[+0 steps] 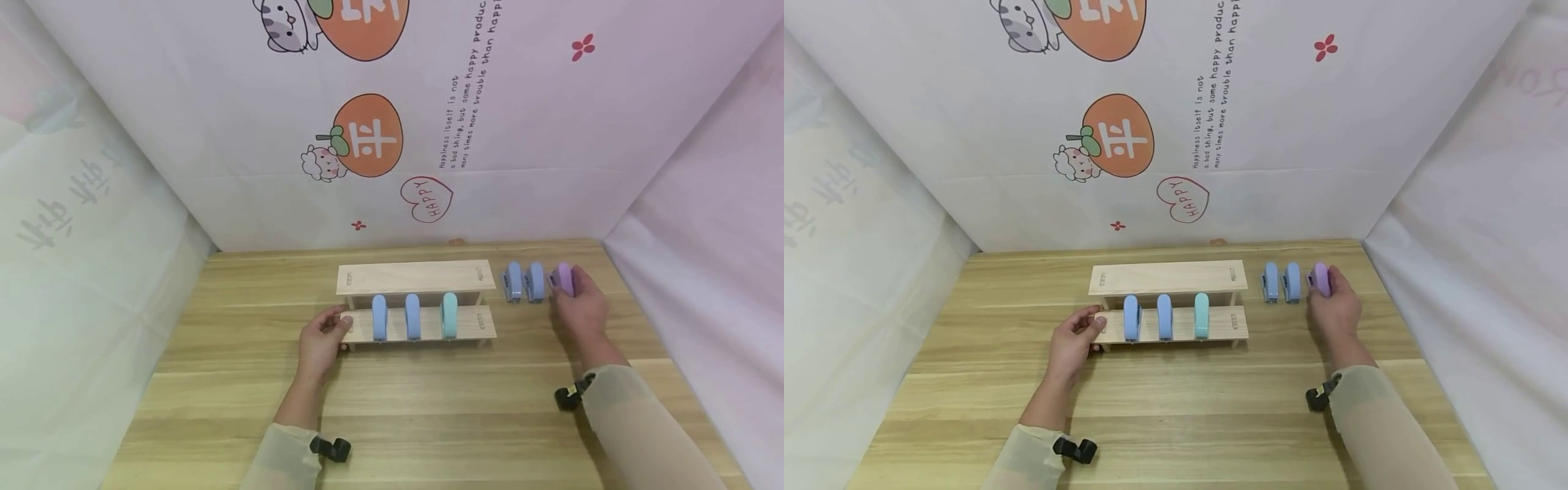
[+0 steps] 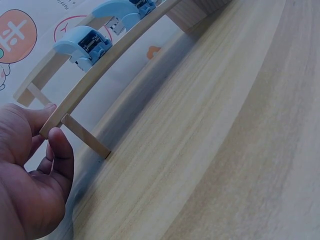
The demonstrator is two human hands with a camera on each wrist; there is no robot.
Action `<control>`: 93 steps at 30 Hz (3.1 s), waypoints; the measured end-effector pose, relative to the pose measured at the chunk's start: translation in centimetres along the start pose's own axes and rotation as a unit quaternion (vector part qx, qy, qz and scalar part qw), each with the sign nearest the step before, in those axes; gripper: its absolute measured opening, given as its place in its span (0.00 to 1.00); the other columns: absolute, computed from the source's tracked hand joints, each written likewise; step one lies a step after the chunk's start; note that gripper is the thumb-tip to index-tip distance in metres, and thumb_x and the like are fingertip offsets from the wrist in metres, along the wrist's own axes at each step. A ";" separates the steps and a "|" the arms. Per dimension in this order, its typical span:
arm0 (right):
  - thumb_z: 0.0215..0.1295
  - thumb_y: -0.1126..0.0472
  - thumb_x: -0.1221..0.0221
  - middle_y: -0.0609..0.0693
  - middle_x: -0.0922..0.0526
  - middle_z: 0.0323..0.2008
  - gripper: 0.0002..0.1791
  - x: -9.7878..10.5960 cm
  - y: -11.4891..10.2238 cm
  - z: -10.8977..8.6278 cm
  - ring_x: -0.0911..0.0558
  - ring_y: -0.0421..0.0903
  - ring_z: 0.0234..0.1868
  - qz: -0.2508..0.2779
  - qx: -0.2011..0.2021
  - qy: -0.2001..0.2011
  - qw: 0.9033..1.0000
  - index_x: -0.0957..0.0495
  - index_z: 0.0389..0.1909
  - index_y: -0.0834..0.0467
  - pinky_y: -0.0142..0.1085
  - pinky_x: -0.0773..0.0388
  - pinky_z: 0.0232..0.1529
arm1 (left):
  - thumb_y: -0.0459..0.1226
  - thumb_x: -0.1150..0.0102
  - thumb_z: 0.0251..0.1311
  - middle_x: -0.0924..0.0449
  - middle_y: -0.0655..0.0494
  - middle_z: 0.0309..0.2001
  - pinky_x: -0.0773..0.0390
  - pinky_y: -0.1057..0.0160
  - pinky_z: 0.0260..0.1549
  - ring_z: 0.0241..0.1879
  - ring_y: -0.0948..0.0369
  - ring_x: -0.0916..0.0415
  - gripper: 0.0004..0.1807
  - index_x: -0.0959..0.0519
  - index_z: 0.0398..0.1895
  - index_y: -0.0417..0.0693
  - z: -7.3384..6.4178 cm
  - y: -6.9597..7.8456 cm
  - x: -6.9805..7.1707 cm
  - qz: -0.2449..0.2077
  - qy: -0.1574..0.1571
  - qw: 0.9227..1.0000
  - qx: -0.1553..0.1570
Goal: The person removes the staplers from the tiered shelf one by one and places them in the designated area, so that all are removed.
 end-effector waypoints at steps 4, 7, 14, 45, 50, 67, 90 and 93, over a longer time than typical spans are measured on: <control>0.77 0.52 0.44 0.52 0.50 0.81 0.42 0.1 -0.1 -0.2 0.46 0.57 0.80 -0.003 -0.001 0.002 1.000 0.56 0.83 0.51 0.53 0.45 0.79 | 0.43 0.29 0.66 0.25 0.48 0.48 0.13 0.64 0.28 0.41 0.56 0.23 0.18 0.16 0.58 0.50 0.0 -0.1 0.1 0.000 -0.001 1.000 -0.001; 0.77 0.52 0.43 0.50 0.50 0.81 0.43 0.2 -0.3 -0.4 0.46 0.56 0.80 0.006 -0.008 0.003 1.000 0.56 0.83 0.50 0.52 0.46 0.79 | 0.43 0.29 0.66 0.25 0.48 0.48 0.12 0.63 0.28 0.42 0.55 0.23 0.18 0.15 0.57 0.52 0.0 -0.1 0.2 -0.002 -0.002 1.000 -0.006; 0.75 0.53 0.41 0.48 0.49 0.81 0.44 0.6 -0.1 -0.6 0.46 0.52 0.80 0.019 -0.023 0.011 1.000 0.54 0.83 0.47 0.49 0.47 0.80 | 0.44 0.29 0.65 0.24 0.48 0.48 0.12 0.62 0.29 0.43 0.55 0.22 0.18 0.15 0.56 0.52 0.1 -0.2 0.1 -0.008 -0.007 1.000 -0.008; 0.74 0.60 0.41 0.48 0.40 0.78 0.40 1.4 -2.7 -3.9 0.38 0.48 0.78 0.045 0.004 0.057 0.997 0.46 0.82 0.47 0.39 0.38 0.77 | 0.36 0.33 0.69 0.25 0.47 0.47 0.12 0.64 0.30 0.40 0.58 0.25 0.18 0.18 0.60 0.43 -1.6 2.7 -0.2 0.003 -0.010 1.000 0.020; 0.73 0.60 0.39 0.49 0.38 0.77 0.40 1.1 -3.0 -4.5 0.37 0.49 0.77 0.060 0.007 0.062 0.996 0.44 0.81 0.48 0.36 0.37 0.76 | 0.36 0.33 0.69 0.25 0.47 0.47 0.12 0.62 0.31 0.40 0.58 0.25 0.18 0.18 0.60 0.43 -1.5 2.7 -0.2 0.004 -0.007 1.000 0.022; 0.72 0.63 0.37 0.50 0.37 0.76 0.40 -0.6 -4.9 -6.1 0.34 0.51 0.76 0.070 0.053 0.045 0.995 0.42 0.80 0.50 0.37 0.34 0.74 | 0.40 0.30 0.67 0.25 0.47 0.48 0.12 0.62 0.29 0.42 0.56 0.24 0.18 0.16 0.58 0.48 -0.5 0.8 0.0 -0.002 -0.004 1.000 0.007; 0.69 0.65 0.34 0.54 0.35 0.76 0.39 -4.0 -6.7 -8.2 0.35 0.51 0.76 0.117 0.099 0.015 0.988 0.38 0.78 0.56 0.32 0.36 0.73 | 0.44 0.28 0.65 0.24 0.48 0.48 0.12 0.63 0.29 0.42 0.56 0.23 0.19 0.15 0.57 0.51 0.0 -0.1 0.1 -0.010 -0.003 1.000 0.006; 0.70 0.65 0.35 0.53 0.37 0.77 0.39 -4.5 -6.8 -8.5 0.36 0.51 0.77 0.120 0.101 0.006 0.988 0.39 0.79 0.54 0.33 0.36 0.74 | 0.43 0.28 0.65 0.24 0.48 0.47 0.12 0.63 0.29 0.42 0.56 0.23 0.18 0.15 0.57 0.51 0.1 -0.1 0.1 -0.009 -0.001 1.000 0.004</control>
Point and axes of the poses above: each hand's wrist, its own z-axis towards the middle knuckle, its own x-axis out of the back of the hand, y = z × x, the point moved 8 cm from there along z, towards the middle knuckle
